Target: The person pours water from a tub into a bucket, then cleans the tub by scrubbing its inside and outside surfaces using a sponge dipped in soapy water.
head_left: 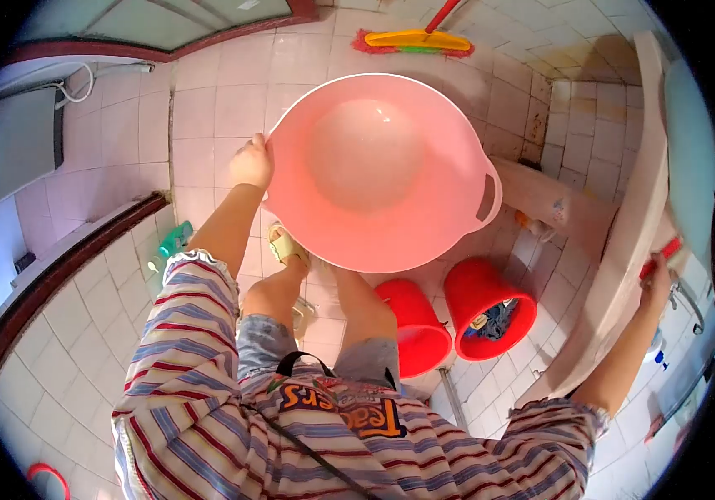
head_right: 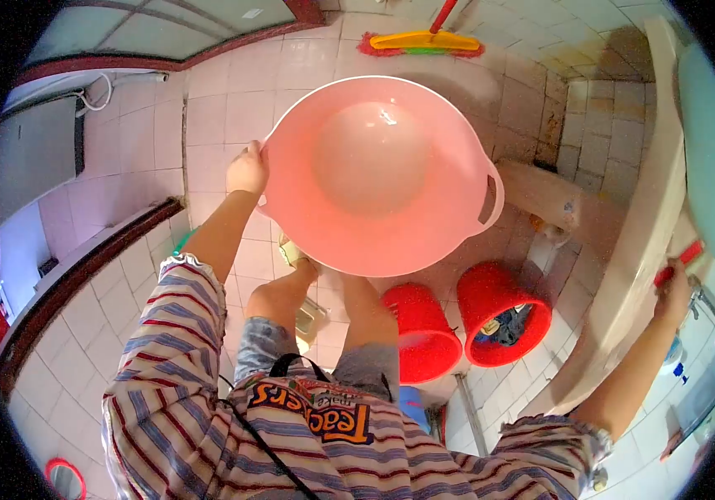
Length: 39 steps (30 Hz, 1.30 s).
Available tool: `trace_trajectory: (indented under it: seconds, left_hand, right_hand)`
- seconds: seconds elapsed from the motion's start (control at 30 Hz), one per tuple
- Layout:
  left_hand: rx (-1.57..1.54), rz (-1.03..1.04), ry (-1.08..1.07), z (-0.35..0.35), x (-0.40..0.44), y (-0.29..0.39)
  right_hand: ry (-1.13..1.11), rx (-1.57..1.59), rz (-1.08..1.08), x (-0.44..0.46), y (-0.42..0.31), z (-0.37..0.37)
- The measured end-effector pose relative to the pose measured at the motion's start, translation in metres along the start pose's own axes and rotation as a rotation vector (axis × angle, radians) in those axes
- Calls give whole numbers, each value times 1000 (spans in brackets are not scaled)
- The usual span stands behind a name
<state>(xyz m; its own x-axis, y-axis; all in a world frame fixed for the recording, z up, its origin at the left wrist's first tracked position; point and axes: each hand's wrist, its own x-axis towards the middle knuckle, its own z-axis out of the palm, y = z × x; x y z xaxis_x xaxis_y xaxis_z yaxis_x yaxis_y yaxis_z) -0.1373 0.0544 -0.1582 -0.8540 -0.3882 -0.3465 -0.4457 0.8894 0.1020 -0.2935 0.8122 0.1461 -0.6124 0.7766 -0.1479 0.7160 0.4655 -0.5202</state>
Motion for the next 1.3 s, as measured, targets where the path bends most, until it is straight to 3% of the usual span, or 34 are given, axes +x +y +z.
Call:
trace_trajectory:
  seconds: [0.07, 0.13, 0.2, 0.23, 0.27, 0.3, 0.33, 0.37, 0.4, 0.47, 0.6, 0.67, 0.7, 0.77, 0.8, 0.87, 0.97, 1.2, 1.3]
  left_hand:
    - [-5, 94, 105, 4, -4, -5]
    - [-48, 129, 86, -3, -6, -1]
    - [-97, 161, 69, -7, -8, 0]
    - [-64, 290, 127, -5, -7, -1]
    - [-28, 418, 189, -4, -5, -2]
    - [-24, 419, 191, -6, -6, -4]
    - [95, 579, 186, -12, -6, -3]
    - [213, 743, 180, -17, -7, 0]
    - [212, 747, 178, -20, -11, 3]
    - [358, 875, -91, -29, -9, 8]
    - [250, 967, -9, -24, -5, 4]
    - [93, 938, 15, -19, -3, 1]
    - [98, 942, 16, -20, -3, 0]
    - [-101, 902, 19, -25, -4, 1]
    - [-93, 907, 27, -27, -4, 1]
    - [-134, 919, 86, -30, -3, 2]
    - [-160, 917, 134, -29, -3, 6]
    - [-155, 896, 193, -31, -10, 10]
    - [-154, 873, 208, -31, -9, 8]
  right_hand:
    - [81, 254, -373, -63, 0, -16]
    - [145, 427, -612, -198, -35, 19]
    - [-163, 323, -366, -264, -30, 69]
    - [-434, 388, -432, -349, -50, 116]
    - [-241, -339, -1056, -365, -17, 161]
    - [-575, 15, -756, -382, 1, 217]
    - [-878, 160, -236, -408, 0, 264]
    - [-946, 176, -53, -420, 20, 316]
    - [-1030, 276, -83, -411, 96, 402]
    - [-1257, 60, 93, -421, 114, 467]
    - [-1253, -230, -68, -441, 136, 543]
    - [-781, -609, -887, -448, 197, 608]
    - [-779, -604, -883, -448, 206, 619]
    - [-821, -617, -1375, -449, 215, 631]
    - [-812, -609, -1376, -451, 221, 632]
    - [-1171, -456, -1150, -452, 215, 630]
    - [-1232, -544, -1124, -446, 231, 669]
    - [-971, -864, -1074, -404, 177, 775]
    - [-788, -639, -1065, -363, 135, 774]
